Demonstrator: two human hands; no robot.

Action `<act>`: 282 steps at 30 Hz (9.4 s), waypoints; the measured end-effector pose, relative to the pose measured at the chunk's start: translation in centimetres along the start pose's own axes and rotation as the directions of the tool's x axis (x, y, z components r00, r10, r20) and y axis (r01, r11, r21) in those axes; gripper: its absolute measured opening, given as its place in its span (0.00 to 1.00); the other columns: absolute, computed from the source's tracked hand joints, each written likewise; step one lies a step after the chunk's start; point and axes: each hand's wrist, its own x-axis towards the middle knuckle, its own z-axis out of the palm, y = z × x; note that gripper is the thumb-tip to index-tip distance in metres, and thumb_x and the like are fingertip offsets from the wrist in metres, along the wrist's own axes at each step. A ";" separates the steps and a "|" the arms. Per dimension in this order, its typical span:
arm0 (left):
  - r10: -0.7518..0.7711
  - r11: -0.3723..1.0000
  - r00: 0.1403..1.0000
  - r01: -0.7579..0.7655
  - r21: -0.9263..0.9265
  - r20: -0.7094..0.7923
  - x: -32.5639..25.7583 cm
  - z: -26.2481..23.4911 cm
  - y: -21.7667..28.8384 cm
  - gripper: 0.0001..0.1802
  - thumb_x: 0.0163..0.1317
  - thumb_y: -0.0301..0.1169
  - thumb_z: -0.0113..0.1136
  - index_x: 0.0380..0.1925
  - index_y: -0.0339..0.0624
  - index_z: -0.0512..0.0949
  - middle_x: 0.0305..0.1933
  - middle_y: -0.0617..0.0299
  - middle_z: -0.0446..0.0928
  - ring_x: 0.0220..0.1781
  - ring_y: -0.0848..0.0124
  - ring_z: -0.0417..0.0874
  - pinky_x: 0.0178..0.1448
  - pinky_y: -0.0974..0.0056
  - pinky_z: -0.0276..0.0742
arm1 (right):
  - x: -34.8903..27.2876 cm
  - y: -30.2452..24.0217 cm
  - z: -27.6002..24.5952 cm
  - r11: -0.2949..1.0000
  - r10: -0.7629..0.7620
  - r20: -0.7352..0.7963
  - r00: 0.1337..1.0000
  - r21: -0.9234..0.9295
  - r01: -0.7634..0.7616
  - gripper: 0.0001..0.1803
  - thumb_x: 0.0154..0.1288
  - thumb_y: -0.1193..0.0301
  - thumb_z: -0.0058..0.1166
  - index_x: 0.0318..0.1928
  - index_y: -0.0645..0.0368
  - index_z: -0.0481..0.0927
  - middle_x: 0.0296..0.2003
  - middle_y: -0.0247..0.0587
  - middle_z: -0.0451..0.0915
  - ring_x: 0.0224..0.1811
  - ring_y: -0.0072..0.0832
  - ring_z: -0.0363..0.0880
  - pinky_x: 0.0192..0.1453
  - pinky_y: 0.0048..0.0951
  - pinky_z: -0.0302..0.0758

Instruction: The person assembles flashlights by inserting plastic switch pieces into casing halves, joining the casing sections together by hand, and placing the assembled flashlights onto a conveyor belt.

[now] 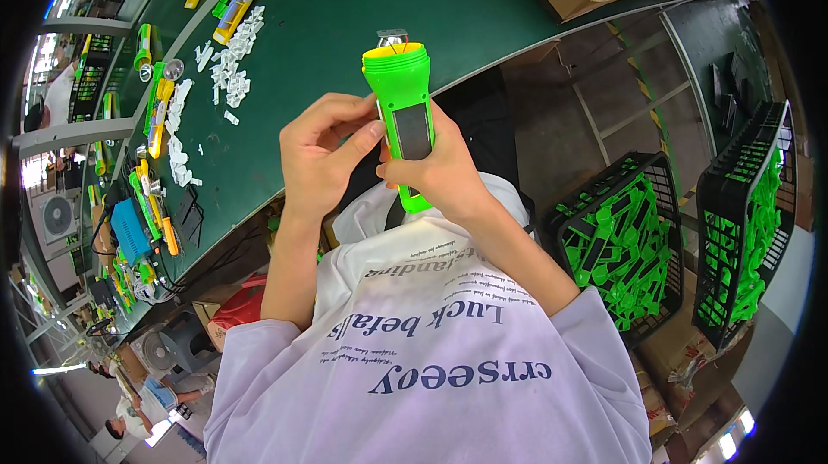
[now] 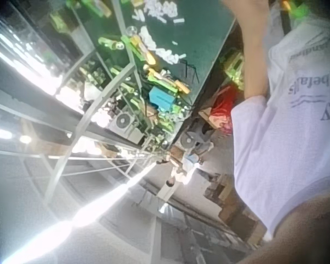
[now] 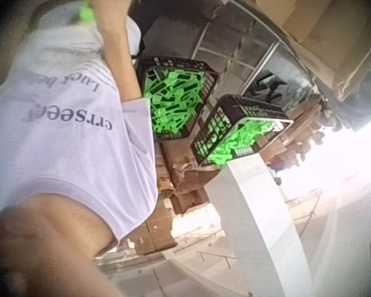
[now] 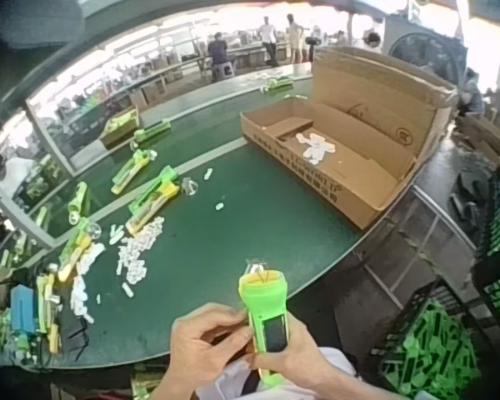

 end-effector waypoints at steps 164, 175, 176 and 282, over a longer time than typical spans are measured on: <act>0.066 0.958 0.964 -0.133 -0.254 -0.257 -1.0 -1.6 1.3 0.43 0.61 0.57 0.62 0.64 0.33 0.65 0.64 0.44 0.70 0.62 0.61 0.74 0.64 0.55 0.72 | -0.8 -1.3 0.9 0.958 0.260 0.326 0.909 0.027 -0.284 0.10 0.55 0.70 0.60 0.32 0.60 0.74 0.17 0.38 0.73 0.16 0.29 0.73 0.23 0.31 0.68; -0.223 0.227 0.888 -0.353 0.908 0.401 2.3 -9.7 10.5 0.24 0.49 0.45 0.72 0.38 0.38 0.80 0.29 0.54 0.80 0.33 0.57 0.83 0.37 0.58 0.78 | 4.0 -10.8 5.3 -0.299 -0.308 0.739 0.599 -0.673 0.677 0.26 0.44 0.73 0.63 0.49 0.58 0.76 0.45 0.41 0.76 0.50 0.39 0.74 0.53 0.45 0.72; -0.222 0.207 0.894 -0.346 0.915 0.388 2.6 -11.0 9.9 0.24 0.49 0.45 0.72 0.38 0.38 0.80 0.29 0.54 0.80 0.33 0.57 0.83 0.37 0.58 0.78 | 4.4 -10.7 5.4 -0.299 -0.317 0.750 0.581 -0.660 0.689 0.26 0.44 0.73 0.63 0.49 0.58 0.76 0.45 0.41 0.76 0.50 0.39 0.74 0.53 0.45 0.72; -0.255 0.966 0.967 0.255 0.037 -0.012 -2.4 -1.3 3.8 0.31 0.63 0.20 0.60 0.65 0.28 0.63 0.58 0.51 0.75 0.59 0.67 0.77 0.59 0.65 0.77 | 1.3 -1.5 -0.1 0.995 -0.099 0.068 0.993 0.035 0.097 0.22 0.73 0.60 0.52 0.57 0.64 0.71 0.45 0.39 0.80 0.46 0.25 0.81 0.44 0.32 0.85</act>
